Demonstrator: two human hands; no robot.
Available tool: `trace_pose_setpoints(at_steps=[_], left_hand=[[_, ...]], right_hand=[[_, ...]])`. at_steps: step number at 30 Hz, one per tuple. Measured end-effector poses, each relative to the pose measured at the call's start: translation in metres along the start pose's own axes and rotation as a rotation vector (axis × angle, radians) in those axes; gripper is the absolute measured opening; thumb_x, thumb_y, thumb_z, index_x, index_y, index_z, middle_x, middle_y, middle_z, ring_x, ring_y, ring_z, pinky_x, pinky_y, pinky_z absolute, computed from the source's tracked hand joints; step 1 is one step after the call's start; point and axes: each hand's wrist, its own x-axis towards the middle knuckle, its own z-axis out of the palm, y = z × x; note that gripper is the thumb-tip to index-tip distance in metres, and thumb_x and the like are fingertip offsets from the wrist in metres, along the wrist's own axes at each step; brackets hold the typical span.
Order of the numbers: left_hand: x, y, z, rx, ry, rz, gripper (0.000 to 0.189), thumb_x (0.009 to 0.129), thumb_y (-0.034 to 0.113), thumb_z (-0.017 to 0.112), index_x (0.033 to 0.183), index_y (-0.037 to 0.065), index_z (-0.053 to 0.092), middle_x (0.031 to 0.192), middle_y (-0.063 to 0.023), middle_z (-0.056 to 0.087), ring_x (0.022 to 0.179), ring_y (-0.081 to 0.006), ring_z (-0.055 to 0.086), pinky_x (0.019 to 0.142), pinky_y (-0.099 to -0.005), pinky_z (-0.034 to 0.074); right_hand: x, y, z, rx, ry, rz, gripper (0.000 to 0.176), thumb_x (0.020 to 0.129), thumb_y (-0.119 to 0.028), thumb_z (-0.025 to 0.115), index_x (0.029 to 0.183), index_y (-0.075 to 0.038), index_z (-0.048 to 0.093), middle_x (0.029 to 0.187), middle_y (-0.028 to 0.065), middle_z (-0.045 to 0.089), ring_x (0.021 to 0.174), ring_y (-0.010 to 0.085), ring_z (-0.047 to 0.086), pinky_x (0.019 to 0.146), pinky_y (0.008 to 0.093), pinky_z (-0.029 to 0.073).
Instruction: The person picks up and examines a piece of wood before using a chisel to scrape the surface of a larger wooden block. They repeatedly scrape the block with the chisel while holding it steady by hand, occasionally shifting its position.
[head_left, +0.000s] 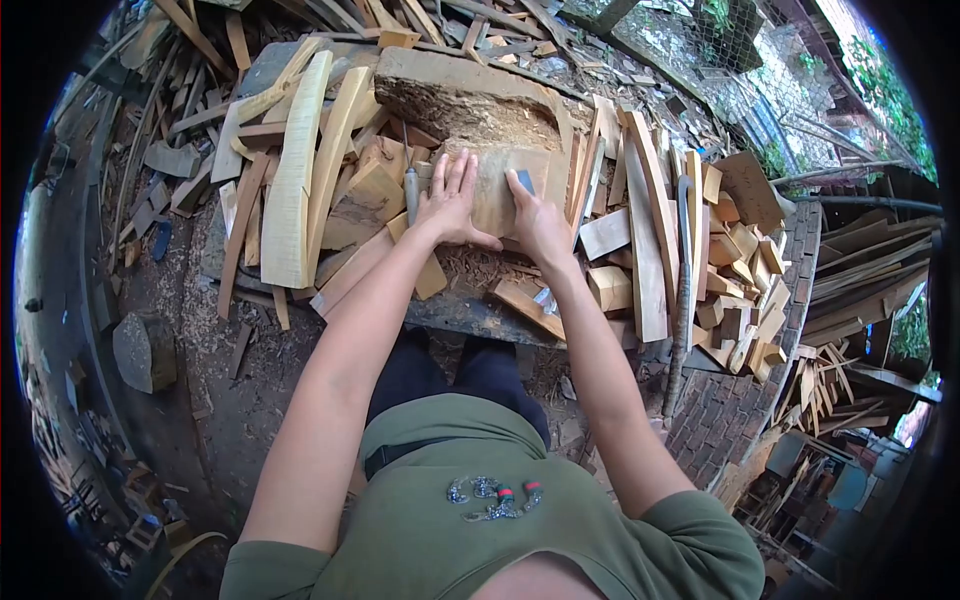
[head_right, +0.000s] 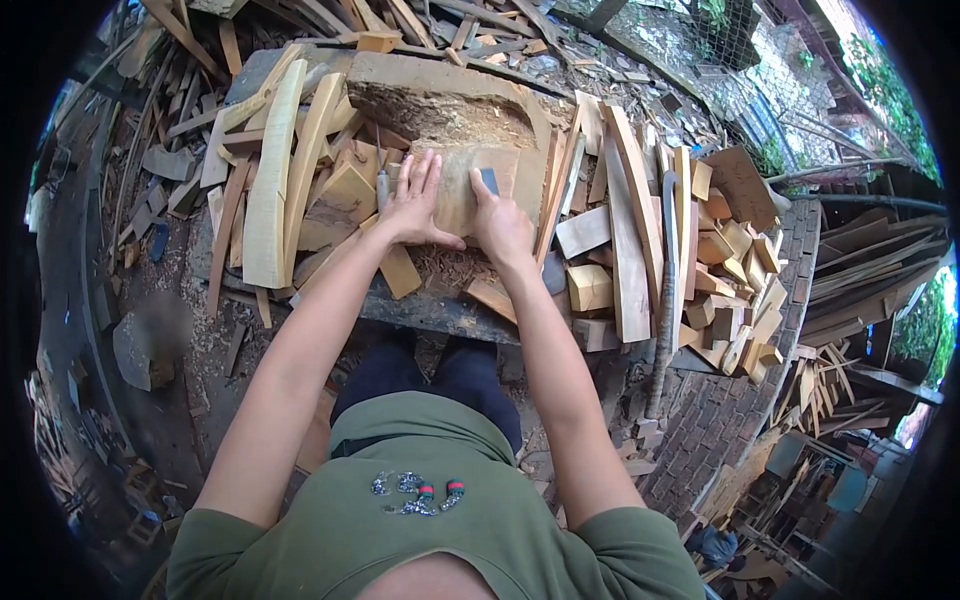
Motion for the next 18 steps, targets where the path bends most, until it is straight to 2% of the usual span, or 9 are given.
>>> trace_pose_setpoints(at_steps=[1,3,11,16,18], left_hand=[[-0.001,-0.001,0.004,-0.01,-0.009,-0.007,0.155,0.039,0.075,0.079,0.151,0.007,-0.003,0.159,-0.0101,-0.005,0.145,-0.0355,-0.008,0.116,-0.055,0.01],[0.0,-0.002,0.007,-0.036,0.072,0.01,0.153,0.04,0.068,0.083,0.152,0.012,-0.006,0.159,-0.0053,-0.01,0.145,-0.0324,-0.009,0.108,-0.0627,0.026],[0.003,-0.005,0.009,-0.033,0.074,0.013,0.152,0.041,0.066,0.084,0.152,0.014,-0.006,0.159,-0.0049,-0.008,0.145,-0.0325,-0.008,0.107,-0.0621,0.028],[0.003,-0.005,0.01,-0.043,0.074,0.009,0.152,0.041,0.067,0.083,0.152,0.014,-0.006,0.159,-0.0049,-0.008,0.145,-0.0323,-0.008,0.107,-0.0618,0.029],[0.003,-0.006,0.013,-0.037,0.095,0.023,0.152,0.041,0.069,0.082,0.152,0.014,-0.007,0.159,-0.005,-0.008,0.145,-0.0326,-0.008,0.107,-0.0615,0.029]], right_hand=[[-0.016,0.002,0.001,-0.005,-0.014,0.0,0.05,0.091,-0.015,0.04,0.138,-0.032,0.045,0.087,0.0254,0.066,0.083,0.0419,0.067,0.073,0.0505,0.053],[-0.033,0.006,0.002,-0.041,-0.04,0.013,0.05,0.091,-0.015,0.04,0.138,-0.032,0.045,0.086,0.0254,0.066,0.082,0.0417,0.067,0.072,0.0503,0.053],[0.042,0.004,0.009,-0.015,0.034,-0.084,0.051,0.09,-0.015,0.04,0.139,-0.032,0.044,0.093,0.025,0.067,0.088,0.0406,0.066,0.076,0.049,0.053],[0.002,0.006,0.001,-0.038,0.029,-0.069,0.052,0.09,-0.014,0.04,0.139,-0.031,0.044,0.094,0.0256,0.066,0.088,0.0407,0.066,0.076,0.0491,0.053],[-0.024,0.011,-0.003,-0.064,-0.086,-0.008,0.052,0.09,-0.014,0.04,0.139,-0.03,0.043,0.091,0.0264,0.066,0.087,0.0415,0.066,0.075,0.05,0.053]])
